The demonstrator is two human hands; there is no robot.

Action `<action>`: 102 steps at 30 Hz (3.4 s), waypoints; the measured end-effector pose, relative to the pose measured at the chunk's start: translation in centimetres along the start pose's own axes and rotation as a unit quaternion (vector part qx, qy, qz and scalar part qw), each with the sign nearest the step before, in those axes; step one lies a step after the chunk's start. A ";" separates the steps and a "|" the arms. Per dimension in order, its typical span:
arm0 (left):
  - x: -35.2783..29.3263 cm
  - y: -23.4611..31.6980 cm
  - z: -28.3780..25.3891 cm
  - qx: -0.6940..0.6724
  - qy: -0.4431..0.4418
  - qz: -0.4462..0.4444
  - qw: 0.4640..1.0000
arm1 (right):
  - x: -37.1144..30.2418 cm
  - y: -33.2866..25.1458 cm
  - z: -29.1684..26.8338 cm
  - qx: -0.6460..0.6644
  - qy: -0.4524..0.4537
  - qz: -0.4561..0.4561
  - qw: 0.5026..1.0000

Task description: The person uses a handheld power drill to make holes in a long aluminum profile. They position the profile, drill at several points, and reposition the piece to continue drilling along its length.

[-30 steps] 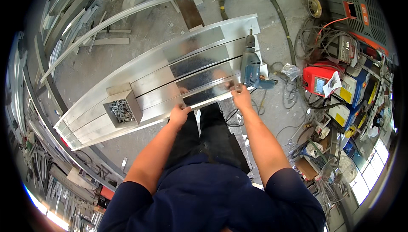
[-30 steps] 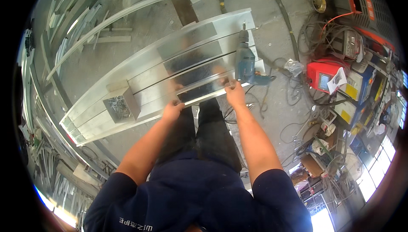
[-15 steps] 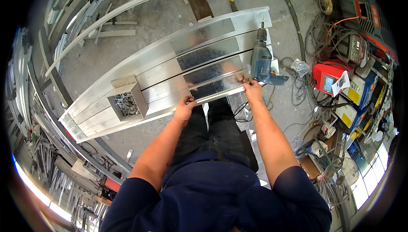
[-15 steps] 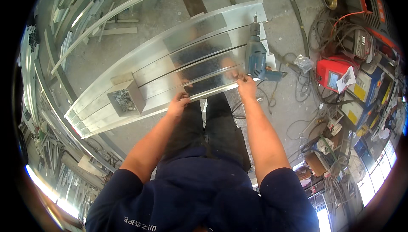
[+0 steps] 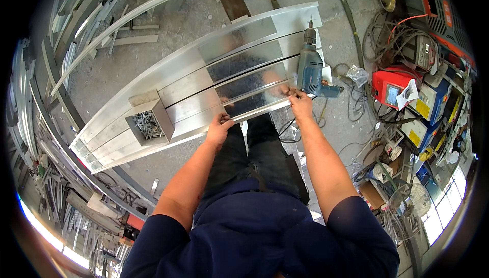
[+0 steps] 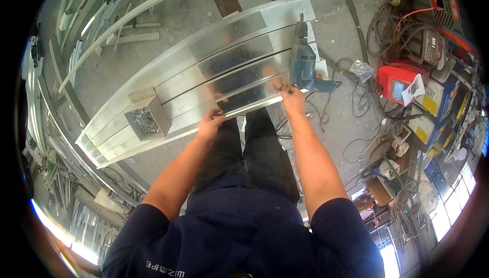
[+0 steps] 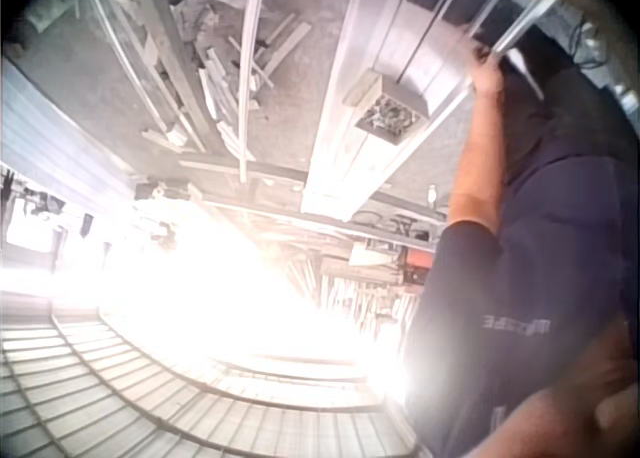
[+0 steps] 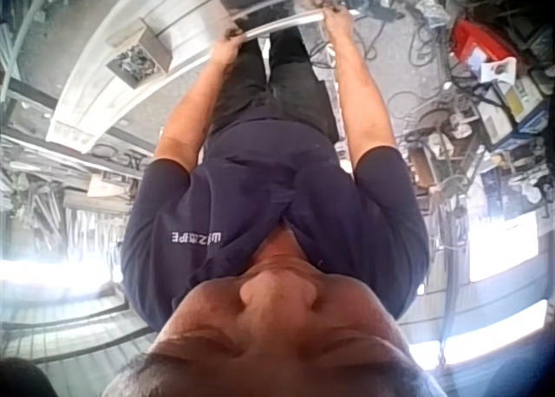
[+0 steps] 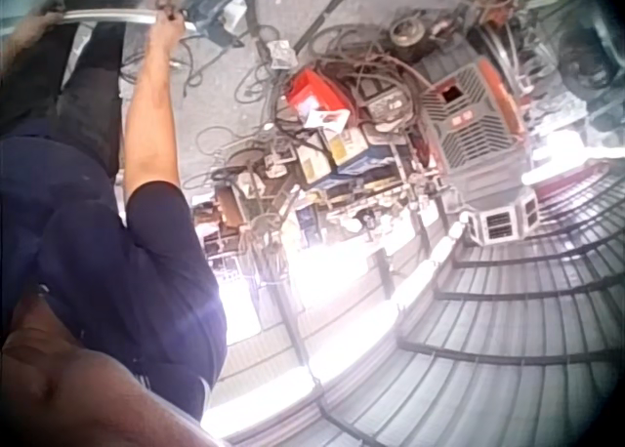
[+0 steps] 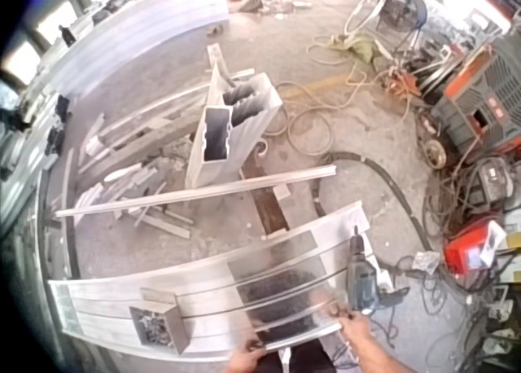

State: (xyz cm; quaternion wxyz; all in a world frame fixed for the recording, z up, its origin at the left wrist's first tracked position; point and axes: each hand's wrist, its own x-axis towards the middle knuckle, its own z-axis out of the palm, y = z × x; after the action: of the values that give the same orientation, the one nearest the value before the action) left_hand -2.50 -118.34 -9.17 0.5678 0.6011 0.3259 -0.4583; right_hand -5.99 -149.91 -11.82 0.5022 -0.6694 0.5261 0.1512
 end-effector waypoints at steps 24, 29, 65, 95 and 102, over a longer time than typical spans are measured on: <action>0.0 0.0 -0.4 0.005 -0.003 0.010 1.000 | -1.0 -1.1 -0.2 0.043 -0.011 0.020 0.999; 0.2 3.1 -1.5 0.172 0.100 0.066 0.978 | -1.5 -1.0 -0.4 -0.073 0.023 -0.073 0.994; 3.0 6.6 -1.4 0.103 0.051 0.096 0.989 | 2.6 -13.5 2.0 -0.334 -0.071 -0.131 0.931; 5.2 13.3 -3.6 0.017 0.015 0.081 0.996 | 6.0 -17.5 3.2 -0.188 -0.108 -0.105 0.970; 5.2 12.4 -3.7 -0.045 0.010 0.124 0.991 | 6.0 -17.3 3.2 -0.136 -0.131 -0.067 0.980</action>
State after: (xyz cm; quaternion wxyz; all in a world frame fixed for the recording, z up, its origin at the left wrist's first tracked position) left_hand 11.40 -117.18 -9.39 0.6432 0.6153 0.2753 -0.3632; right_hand 12.24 -151.59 -8.74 0.4804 -0.7396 0.3838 0.2736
